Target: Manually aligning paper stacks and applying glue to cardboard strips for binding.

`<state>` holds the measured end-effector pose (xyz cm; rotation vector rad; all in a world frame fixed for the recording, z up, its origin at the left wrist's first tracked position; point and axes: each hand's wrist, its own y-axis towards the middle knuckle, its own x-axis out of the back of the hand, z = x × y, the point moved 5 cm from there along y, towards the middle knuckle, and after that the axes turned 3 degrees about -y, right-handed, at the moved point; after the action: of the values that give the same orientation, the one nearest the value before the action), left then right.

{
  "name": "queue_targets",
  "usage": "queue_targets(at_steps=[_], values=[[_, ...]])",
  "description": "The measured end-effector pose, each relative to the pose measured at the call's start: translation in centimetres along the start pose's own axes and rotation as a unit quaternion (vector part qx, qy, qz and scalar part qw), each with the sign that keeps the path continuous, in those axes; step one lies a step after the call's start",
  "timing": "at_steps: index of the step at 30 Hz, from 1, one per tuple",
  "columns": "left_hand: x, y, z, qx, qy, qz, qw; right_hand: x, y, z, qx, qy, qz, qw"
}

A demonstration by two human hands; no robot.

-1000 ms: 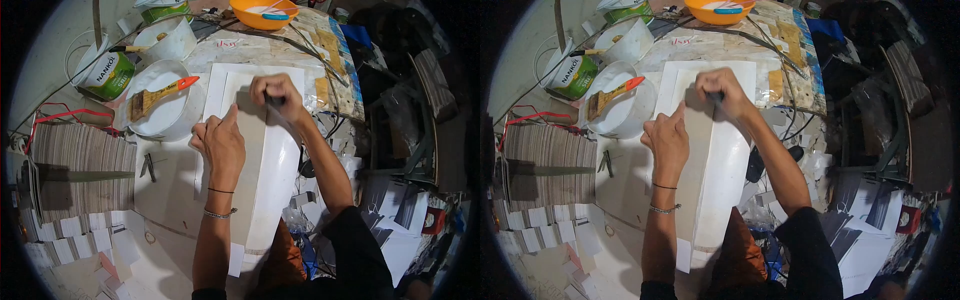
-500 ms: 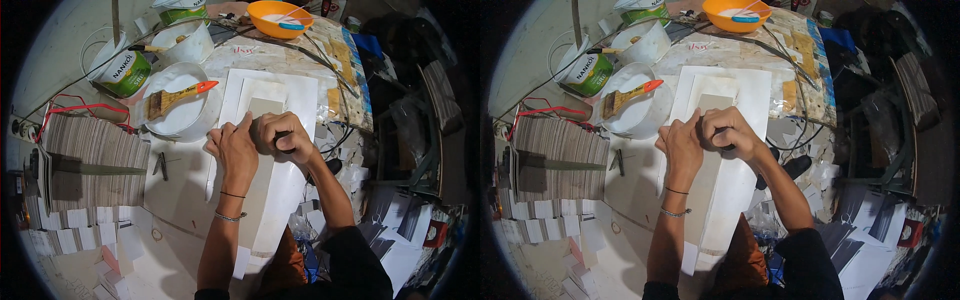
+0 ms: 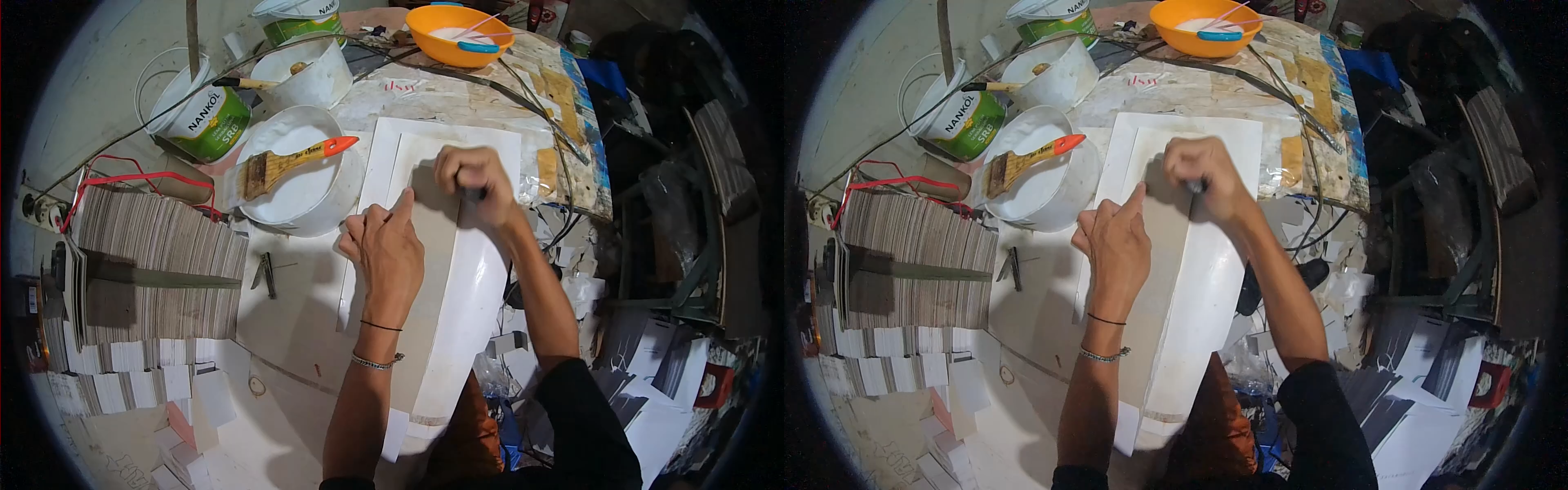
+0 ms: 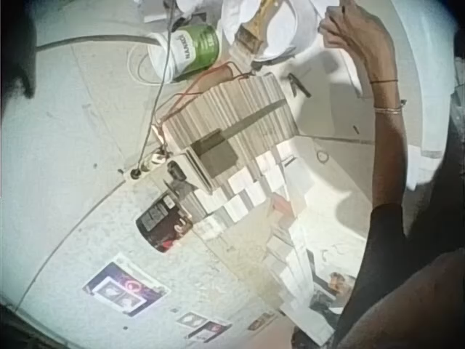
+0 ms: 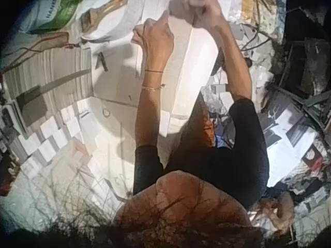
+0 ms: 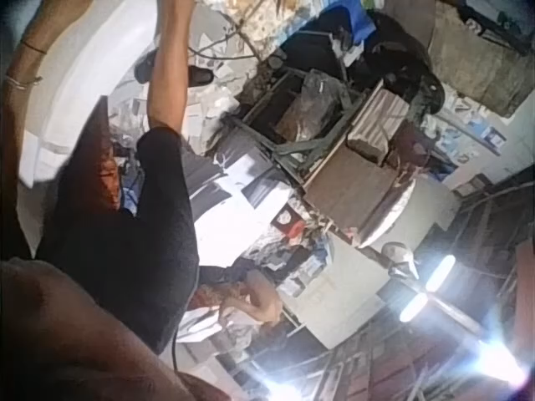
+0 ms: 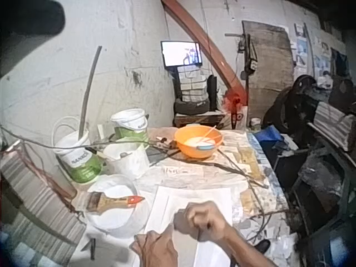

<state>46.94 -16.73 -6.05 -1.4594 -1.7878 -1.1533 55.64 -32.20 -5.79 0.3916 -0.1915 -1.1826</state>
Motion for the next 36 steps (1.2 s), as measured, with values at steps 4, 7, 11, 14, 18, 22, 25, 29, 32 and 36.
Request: queue_targets(at_steps=[4, 7, 11, 14, 18, 22, 25, 29, 32, 36], values=[[1.1, -0.2, 1.1, -0.005, 0.012, -0.008, 1.000, -4.6, -2.5, 1.3, 0.066, 0.033, 0.123, 0.990], [0.7, -0.3, 1.2, -0.013, 0.024, 0.011, 1.000, -1.8, 0.1, 0.2, 0.024, 0.017, 0.037, 0.999], [0.8, 0.1, 0.5, -0.005, 0.016, 0.010, 1.000, -2.0, -0.5, 0.1, 0.035, -0.014, 0.025, 0.999], [1.2, -0.4, 0.8, 0.008, 0.009, 0.017, 1.000, -3.7, -1.4, 1.1, 0.082, -0.048, 0.116, 0.989], [0.4, -0.4, 0.4, -0.008, 0.021, 0.022, 1.000, 0.1, 1.3, -0.2, 0.013, 0.009, 0.016, 1.000], [1.0, -0.7, 1.4, 0.013, 0.025, 0.029, 0.999, -4.3, -1.8, 0.8, 0.082, -0.014, 0.117, 0.990], [0.9, -0.4, 0.9, 0.001, 0.015, 0.025, 1.000, -1.8, -0.2, -0.6, -0.018, 0.104, 0.035, 0.994], [1.1, -0.5, 0.9, 0.006, 0.032, 0.024, 0.999, -0.9, 0.9, -0.7, 0.043, 0.002, 0.026, 0.999], [0.7, -0.7, 1.1, 0.009, 0.022, 0.030, 0.999, -2.7, -0.9, 0.5, 0.068, -0.009, 0.087, 0.994], [1.1, -0.5, 0.8, 0.001, 0.029, 0.025, 0.999, 0.6, 2.5, -0.7, 0.016, 0.013, 0.008, 1.000]])
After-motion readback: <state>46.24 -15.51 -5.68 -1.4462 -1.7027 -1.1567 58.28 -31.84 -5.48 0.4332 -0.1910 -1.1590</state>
